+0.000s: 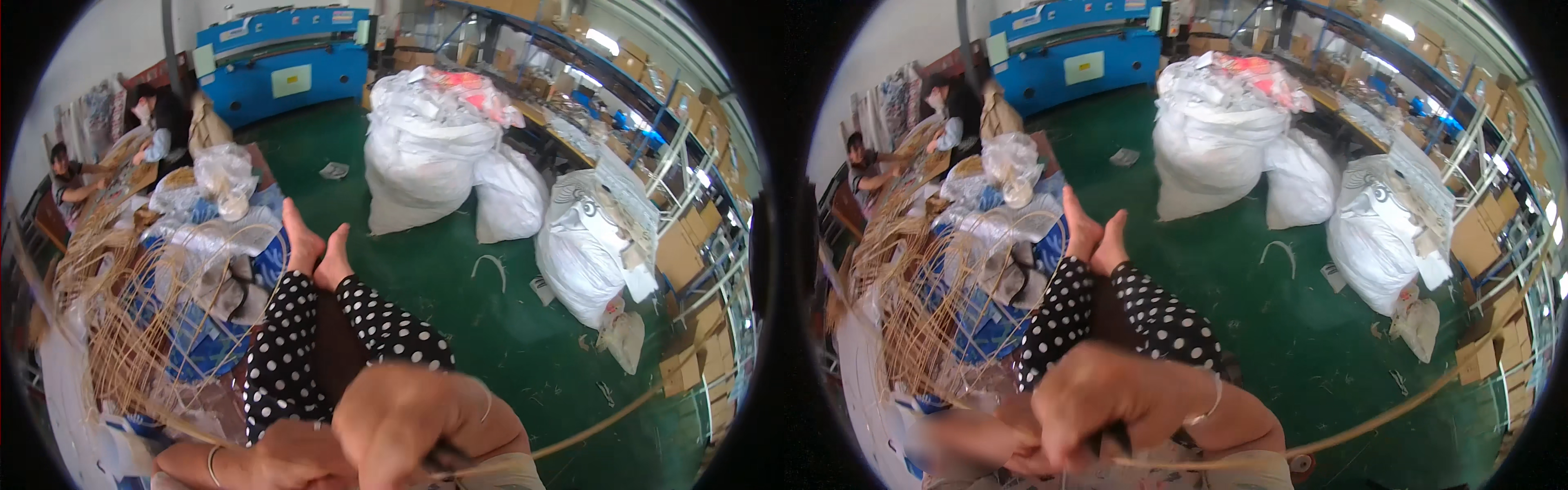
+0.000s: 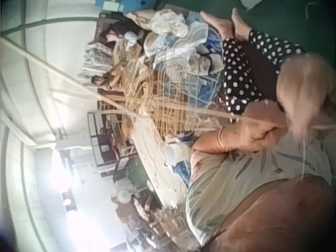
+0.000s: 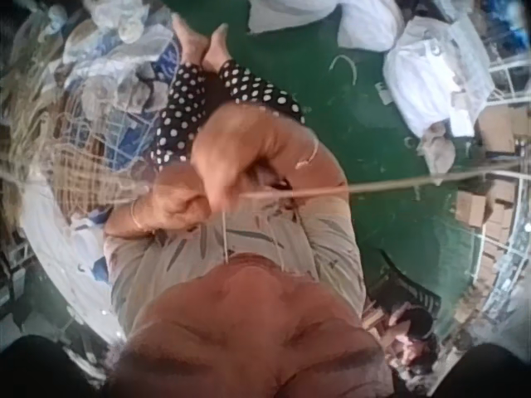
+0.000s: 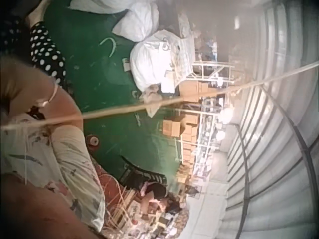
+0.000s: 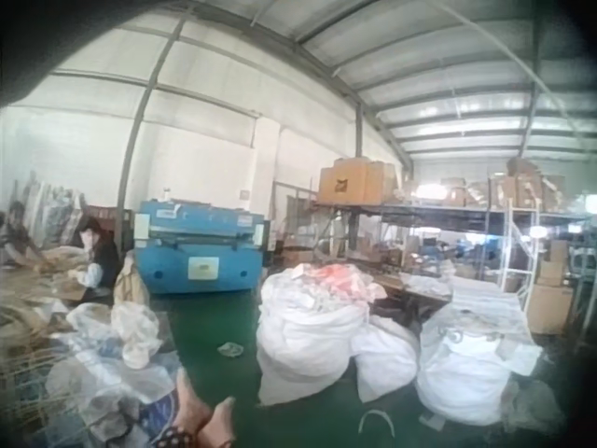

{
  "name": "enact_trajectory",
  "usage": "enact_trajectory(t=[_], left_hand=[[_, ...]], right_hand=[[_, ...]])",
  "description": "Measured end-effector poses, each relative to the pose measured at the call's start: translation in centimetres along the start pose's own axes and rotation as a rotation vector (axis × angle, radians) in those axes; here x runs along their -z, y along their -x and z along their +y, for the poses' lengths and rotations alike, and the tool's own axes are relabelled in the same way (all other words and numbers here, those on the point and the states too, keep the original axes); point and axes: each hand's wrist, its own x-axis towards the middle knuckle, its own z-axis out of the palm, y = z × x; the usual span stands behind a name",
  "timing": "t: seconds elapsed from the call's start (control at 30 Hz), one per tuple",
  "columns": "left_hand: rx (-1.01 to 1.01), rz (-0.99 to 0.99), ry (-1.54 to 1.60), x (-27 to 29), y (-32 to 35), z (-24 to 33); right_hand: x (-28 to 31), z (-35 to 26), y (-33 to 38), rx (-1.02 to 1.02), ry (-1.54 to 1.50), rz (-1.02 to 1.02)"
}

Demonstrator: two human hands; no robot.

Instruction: The person sits on the floor and weaves thin bamboo strips into a circular frame using a thin string. They wrap the string around the bamboo structure, pull it tight, and occasionally use a small tool to assist with the weaving process. The person handles the bamboo frame and string continuously to build up the woven pattern.

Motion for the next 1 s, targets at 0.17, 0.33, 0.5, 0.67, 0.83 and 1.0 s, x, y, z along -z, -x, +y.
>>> enact_trajectory(t=[0.17, 0.33, 0.5, 0.67, 0.83, 1.0], left_hand=[[-0.048, 0.134, -0.131, 3.2, -3.6, -0.3], [-0.101, 0.289, -0.248, 3.5, -4.3, 0.0], [-0.084, 0.318, -0.205, 3.3, -4.3, 0.0], [-0.061, 0.279, -0.134, 3.3, -4.0, -0.1], [0.081, 0.156, 0.147, 3.1, -3.6, 0.1], [0.262, 0.098, 0.383, 3.1, -3.0, 0.4]], right_hand=[[0.9, 3.7, 3.2, -0.32, 0.363, 0.459], [-2.1, 3.9, 4.0, -0.325, 0.315, 0.613], [-2.2, 4.1, 4.9, -0.34, 0.389, 0.654], [-1.4, 3.5, 4.8, -0.392, 0.415, 0.678], [-0.3, 2.7, 3.2, -0.285, 0.348, 0.475], [0.3, 2.9, 3.0, -0.233, 0.386, 0.311]])
